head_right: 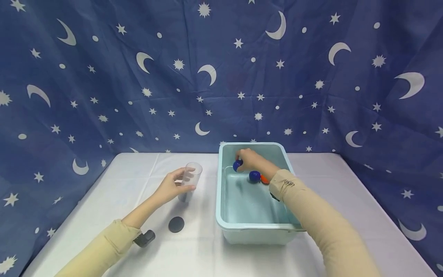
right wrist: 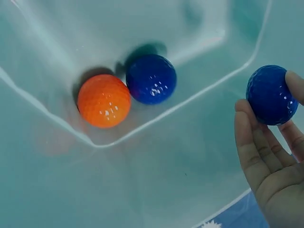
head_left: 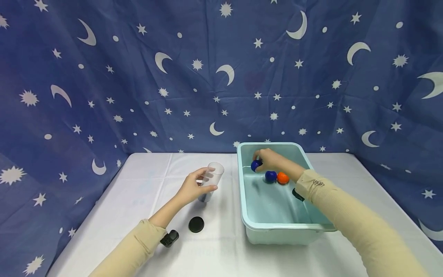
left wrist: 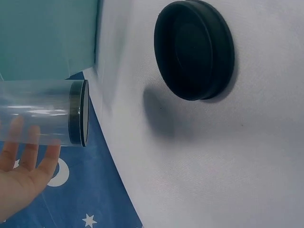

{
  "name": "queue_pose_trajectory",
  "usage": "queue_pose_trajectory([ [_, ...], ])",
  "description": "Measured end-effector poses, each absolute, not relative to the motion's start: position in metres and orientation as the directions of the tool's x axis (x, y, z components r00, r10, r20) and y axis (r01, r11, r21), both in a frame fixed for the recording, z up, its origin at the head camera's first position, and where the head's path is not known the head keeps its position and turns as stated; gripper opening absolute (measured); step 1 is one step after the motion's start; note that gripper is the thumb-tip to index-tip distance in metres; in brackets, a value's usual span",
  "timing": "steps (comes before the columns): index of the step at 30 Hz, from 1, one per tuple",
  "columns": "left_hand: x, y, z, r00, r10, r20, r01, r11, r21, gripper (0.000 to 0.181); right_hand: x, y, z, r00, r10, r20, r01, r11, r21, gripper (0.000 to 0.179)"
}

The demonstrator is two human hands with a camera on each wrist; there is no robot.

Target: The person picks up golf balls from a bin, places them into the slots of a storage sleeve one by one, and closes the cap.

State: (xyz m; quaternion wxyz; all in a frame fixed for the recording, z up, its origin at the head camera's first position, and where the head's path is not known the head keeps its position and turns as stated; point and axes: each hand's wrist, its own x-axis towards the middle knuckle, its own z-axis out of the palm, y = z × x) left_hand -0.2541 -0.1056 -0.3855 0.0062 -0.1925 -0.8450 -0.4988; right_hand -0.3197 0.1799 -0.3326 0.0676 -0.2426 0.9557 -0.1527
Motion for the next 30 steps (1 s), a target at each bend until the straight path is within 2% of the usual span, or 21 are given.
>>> queue_pose_trajectory([
  [11,-0.258,-0.103,-0.385,-0.930,0.306,0.205,0.327,0.431,0.841,0.052,-0.310,0.187,-0.315,-0.894,-0.449,-0.010,-0.388,0.783,-0.486,0.033],
  [19,-0.260,-0.099,-0.381,-0.921,0.315,0.230,0.353,0.424,0.834,0.052,-0.302,0.191,-0.301,-0.906,-0.420,-0.054,-0.267,0.665,-0.697,0.039],
  [30,-0.262,-0.094,-0.372,-0.933,0.269,0.240,0.338,0.423,0.841,0.054,-0.289,0.184,-0.279,-0.914,-0.402,-0.058,-0.199,0.569,-0.798,0.044],
])
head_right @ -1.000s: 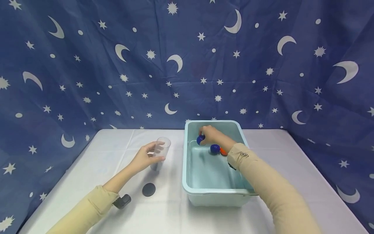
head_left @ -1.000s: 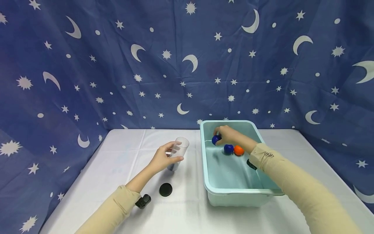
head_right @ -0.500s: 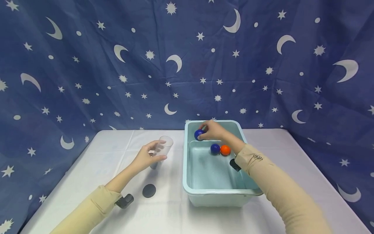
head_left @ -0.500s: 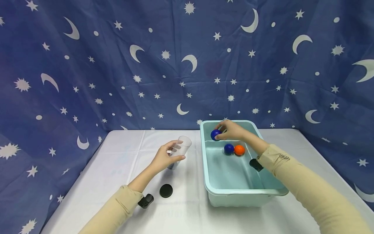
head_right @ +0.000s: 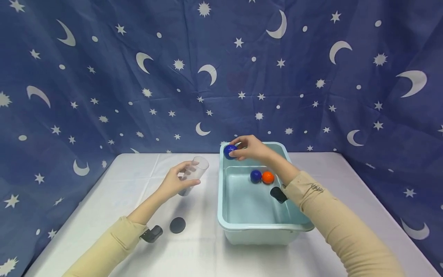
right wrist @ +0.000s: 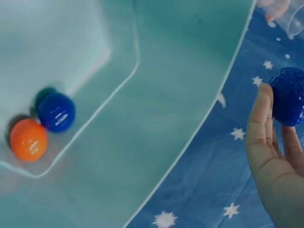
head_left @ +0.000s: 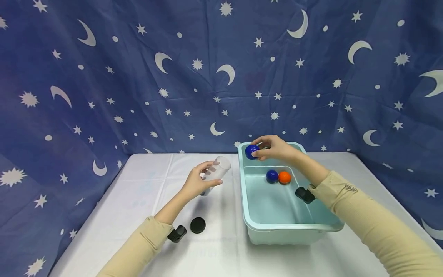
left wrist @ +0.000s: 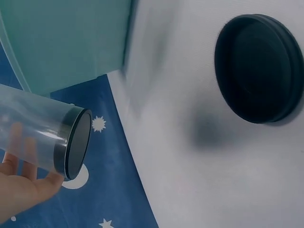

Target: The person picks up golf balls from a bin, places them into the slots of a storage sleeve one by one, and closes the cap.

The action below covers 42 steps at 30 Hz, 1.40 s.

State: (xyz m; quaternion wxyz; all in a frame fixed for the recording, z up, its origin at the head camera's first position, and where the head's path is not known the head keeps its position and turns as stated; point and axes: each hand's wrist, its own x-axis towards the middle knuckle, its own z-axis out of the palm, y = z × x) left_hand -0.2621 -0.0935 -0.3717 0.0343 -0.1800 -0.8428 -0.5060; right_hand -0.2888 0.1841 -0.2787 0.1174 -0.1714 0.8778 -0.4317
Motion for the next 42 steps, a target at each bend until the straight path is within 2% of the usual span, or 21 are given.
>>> queue_pose_trajectory([
  [13,-0.255,-0.087,-0.367,-0.941,0.238,0.240,0.325,0.445,0.834,0.056,-0.273,0.158,-0.279,-0.895,-0.441,-0.067,-0.182,0.497,-0.848,0.044],
  [21,-0.253,-0.084,-0.367,-0.936,0.258,0.238,0.332,0.432,0.838,0.056,-0.268,0.145,-0.282,-0.887,-0.458,-0.062,-0.182,0.470,-0.864,0.044],
  [29,-0.255,-0.080,-0.368,-0.916,0.309,0.255,0.368,0.401,0.839,0.056,-0.269,0.143,-0.284,-0.883,-0.469,-0.002,-0.220,0.418,-0.881,0.038],
  [42,-0.257,-0.086,-0.372,-0.922,0.316,0.226,0.340,0.376,0.862,0.057,-0.281,0.164,-0.293,-0.895,-0.447,-0.005,-0.246,0.502,-0.829,0.032],
])
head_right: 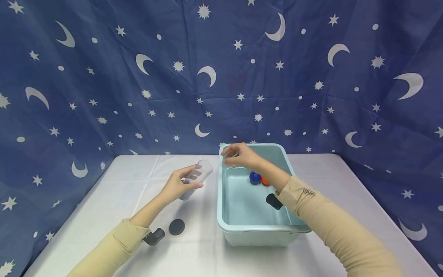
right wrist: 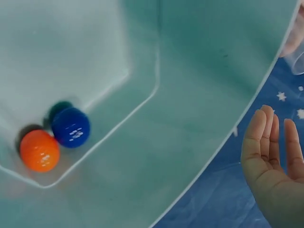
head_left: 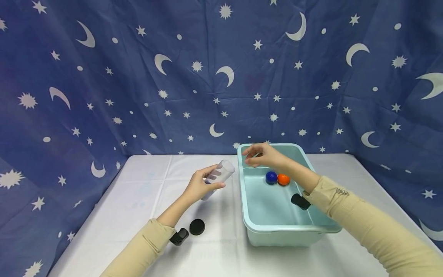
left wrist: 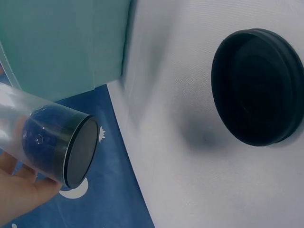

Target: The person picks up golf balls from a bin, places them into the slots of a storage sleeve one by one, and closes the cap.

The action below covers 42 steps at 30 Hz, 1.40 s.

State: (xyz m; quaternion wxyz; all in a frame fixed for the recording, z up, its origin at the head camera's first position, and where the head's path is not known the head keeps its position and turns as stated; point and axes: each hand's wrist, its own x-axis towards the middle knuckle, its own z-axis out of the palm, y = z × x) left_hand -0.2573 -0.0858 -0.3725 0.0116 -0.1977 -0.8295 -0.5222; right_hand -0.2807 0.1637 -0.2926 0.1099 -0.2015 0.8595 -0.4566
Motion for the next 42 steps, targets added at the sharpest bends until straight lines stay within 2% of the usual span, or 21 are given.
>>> queue_pose_trajectory([
  [19,-0.254,-0.092,-0.377,-0.923,0.324,0.207,0.323,0.364,0.874,0.057,-0.301,0.187,-0.310,-0.904,-0.426,-0.038,-0.230,0.558,-0.797,0.035],
  [26,-0.233,-0.090,-0.349,-0.928,0.326,0.181,0.300,0.364,0.882,0.054,-0.307,0.189,-0.320,-0.894,-0.447,-0.032,-0.260,0.576,-0.775,0.034],
  [35,-0.253,-0.093,-0.376,-0.925,0.319,0.204,0.319,0.365,0.875,0.056,-0.320,0.197,-0.335,-0.887,-0.462,-0.016,-0.359,0.710,-0.606,0.029],
  [42,-0.254,-0.095,-0.378,-0.918,0.336,0.211,0.329,0.348,0.878,0.057,-0.332,0.197,-0.346,-0.900,-0.434,-0.046,-0.331,0.748,-0.576,0.032],
])
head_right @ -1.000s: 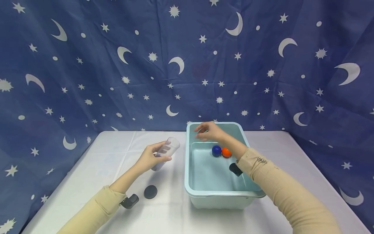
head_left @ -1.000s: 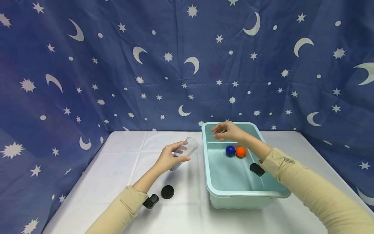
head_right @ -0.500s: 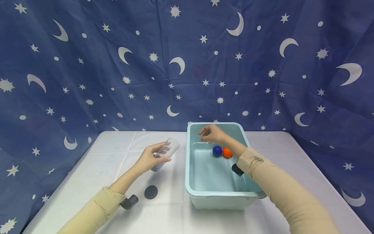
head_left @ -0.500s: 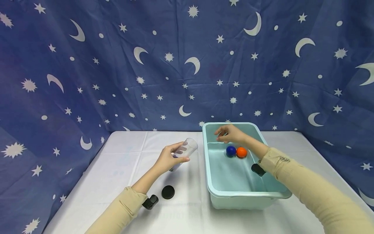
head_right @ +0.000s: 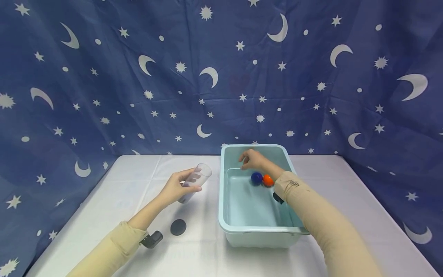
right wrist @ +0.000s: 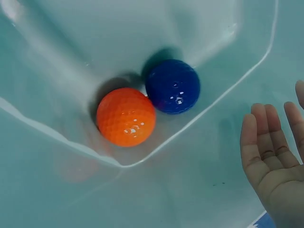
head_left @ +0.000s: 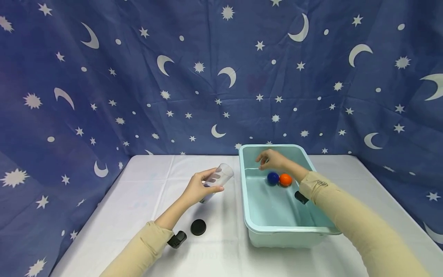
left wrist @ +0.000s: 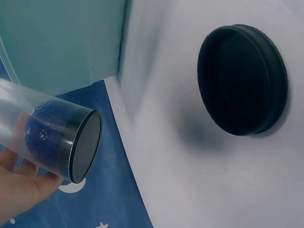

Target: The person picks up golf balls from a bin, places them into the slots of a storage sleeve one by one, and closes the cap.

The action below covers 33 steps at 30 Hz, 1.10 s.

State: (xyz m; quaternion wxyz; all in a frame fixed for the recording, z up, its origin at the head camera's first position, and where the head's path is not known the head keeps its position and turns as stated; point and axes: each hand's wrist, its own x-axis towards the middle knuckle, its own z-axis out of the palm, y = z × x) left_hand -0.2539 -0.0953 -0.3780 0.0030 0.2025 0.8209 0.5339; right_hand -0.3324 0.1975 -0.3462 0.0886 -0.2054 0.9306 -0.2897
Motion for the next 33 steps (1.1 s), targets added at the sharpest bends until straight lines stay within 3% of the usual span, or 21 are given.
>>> queue_pose_trajectory([
  [8,-0.255,-0.094,-0.378,-0.920,0.329,0.212,0.327,0.348,0.878,0.058,-0.339,0.201,-0.357,-0.889,-0.457,-0.041,-0.390,0.801,-0.455,0.027],
  [15,-0.256,-0.095,-0.382,-0.918,0.342,0.202,0.325,0.354,0.877,0.056,-0.335,0.201,-0.368,-0.861,-0.505,-0.060,-0.500,0.862,-0.081,0.023],
  [18,-0.255,-0.094,-0.383,-0.917,0.344,0.202,0.325,0.351,0.878,0.056,-0.334,0.200,-0.373,-0.859,-0.505,-0.088,-0.507,0.862,0.007,0.023],
  [24,-0.252,-0.093,-0.382,-0.919,0.340,0.200,0.316,0.331,0.889,0.056,-0.332,0.199,-0.379,-0.866,-0.474,-0.159,-0.487,0.872,0.048,0.027],
  [33,-0.251,-0.094,-0.383,-0.927,0.323,0.190,0.310,0.378,0.872,0.058,-0.334,0.206,-0.380,-0.853,-0.493,-0.171,-0.500,0.866,-0.001,0.026],
])
